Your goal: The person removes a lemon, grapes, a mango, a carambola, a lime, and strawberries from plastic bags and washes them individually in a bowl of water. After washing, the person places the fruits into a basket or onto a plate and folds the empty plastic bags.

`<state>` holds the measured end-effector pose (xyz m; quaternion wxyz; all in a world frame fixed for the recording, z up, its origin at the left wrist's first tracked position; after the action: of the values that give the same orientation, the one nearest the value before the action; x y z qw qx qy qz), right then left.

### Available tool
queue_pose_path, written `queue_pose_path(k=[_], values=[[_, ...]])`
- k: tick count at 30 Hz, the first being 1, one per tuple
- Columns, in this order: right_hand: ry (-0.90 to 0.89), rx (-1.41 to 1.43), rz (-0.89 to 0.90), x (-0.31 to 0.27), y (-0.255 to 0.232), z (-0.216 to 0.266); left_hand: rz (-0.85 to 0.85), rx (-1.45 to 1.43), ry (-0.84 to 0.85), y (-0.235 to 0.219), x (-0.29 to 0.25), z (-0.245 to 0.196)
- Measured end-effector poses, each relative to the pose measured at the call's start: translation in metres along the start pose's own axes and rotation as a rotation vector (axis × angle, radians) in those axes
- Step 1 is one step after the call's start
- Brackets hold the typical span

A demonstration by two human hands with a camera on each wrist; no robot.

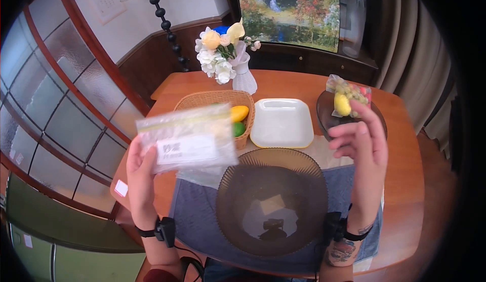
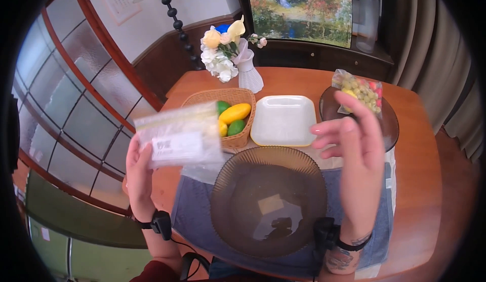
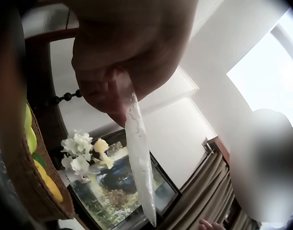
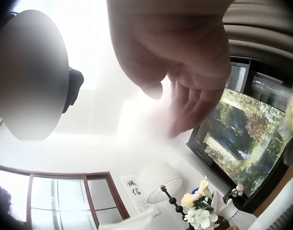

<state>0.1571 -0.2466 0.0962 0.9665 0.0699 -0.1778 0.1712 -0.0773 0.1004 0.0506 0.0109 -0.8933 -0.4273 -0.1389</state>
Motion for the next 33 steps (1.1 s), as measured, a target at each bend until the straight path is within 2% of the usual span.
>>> queue_pose_path(k=[2,4,5,7,11,14,16,17,19,22,23,25,26,28,29,31,33], values=[[-0.002,0.001,-0.03,0.004,-0.013,0.002,-0.033,0.06,-0.036,-0.043,-0.002,0.025],[-0.014,0.028,-0.129,0.005,-0.029,0.003,-0.08,0.163,-0.206,-0.078,-0.013,0.067],[-0.014,0.033,-0.126,0.007,-0.032,0.002,-0.083,0.166,-0.203,-0.088,-0.017,0.087],[-0.04,0.019,-0.188,0.007,-0.041,0.002,0.013,0.239,-0.435,-0.098,-0.028,0.143],[0.0,0.032,-0.153,0.007,-0.035,-0.004,0.072,0.215,-0.433,-0.071,-0.016,0.164],[0.011,0.033,-0.115,0.007,-0.032,-0.006,0.072,0.273,-0.38,-0.053,0.0,0.166],[0.016,0.027,-0.102,0.007,-0.032,-0.006,0.013,0.563,-0.219,-0.059,0.015,0.166],[0.023,0.02,-0.093,0.007,-0.032,-0.007,0.012,0.562,-0.219,-0.062,0.018,0.174],[0.022,0.003,-0.105,0.007,-0.032,-0.006,-0.059,1.102,0.308,-0.055,0.02,0.144],[0.024,-0.032,-0.12,0.007,-0.035,-0.006,-0.148,1.239,0.361,-0.028,0.0,0.107],[0.022,-0.049,-0.124,0.007,-0.035,-0.006,-0.148,1.24,0.359,-0.025,-0.002,0.113],[0.03,-0.049,-0.107,0.008,-0.033,-0.008,0.173,1.211,0.33,-0.001,-0.013,0.146],[0.037,-0.048,-0.091,0.008,-0.032,-0.009,0.17,1.211,0.323,0.008,-0.015,0.146],[0.052,-0.058,-0.053,0.008,-0.028,-0.013,0.366,1.132,-0.048,0.028,-0.013,0.173],[0.064,-0.066,-0.023,0.008,-0.025,-0.015,0.363,1.13,-0.053,0.034,-0.01,0.176],[0.065,-0.084,0.008,0.007,-0.021,-0.014,0.39,1.163,-0.25,0.033,-0.005,0.197],[0.07,-0.106,0.037,0.007,-0.018,-0.015,0.401,1.185,-0.271,0.034,-0.003,0.205]])
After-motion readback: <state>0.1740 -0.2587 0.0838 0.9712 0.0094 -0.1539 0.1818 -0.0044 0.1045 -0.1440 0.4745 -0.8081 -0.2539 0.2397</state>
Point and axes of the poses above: each hand's wrist, its own x-axis towards the middle knuckle, its own y-axis out of the palm, z = x × y, the point moved 9 cm from there along x, towards the middle knuckle, and after that the axes turned 2 degrees about -x, right-handed, at the moved point
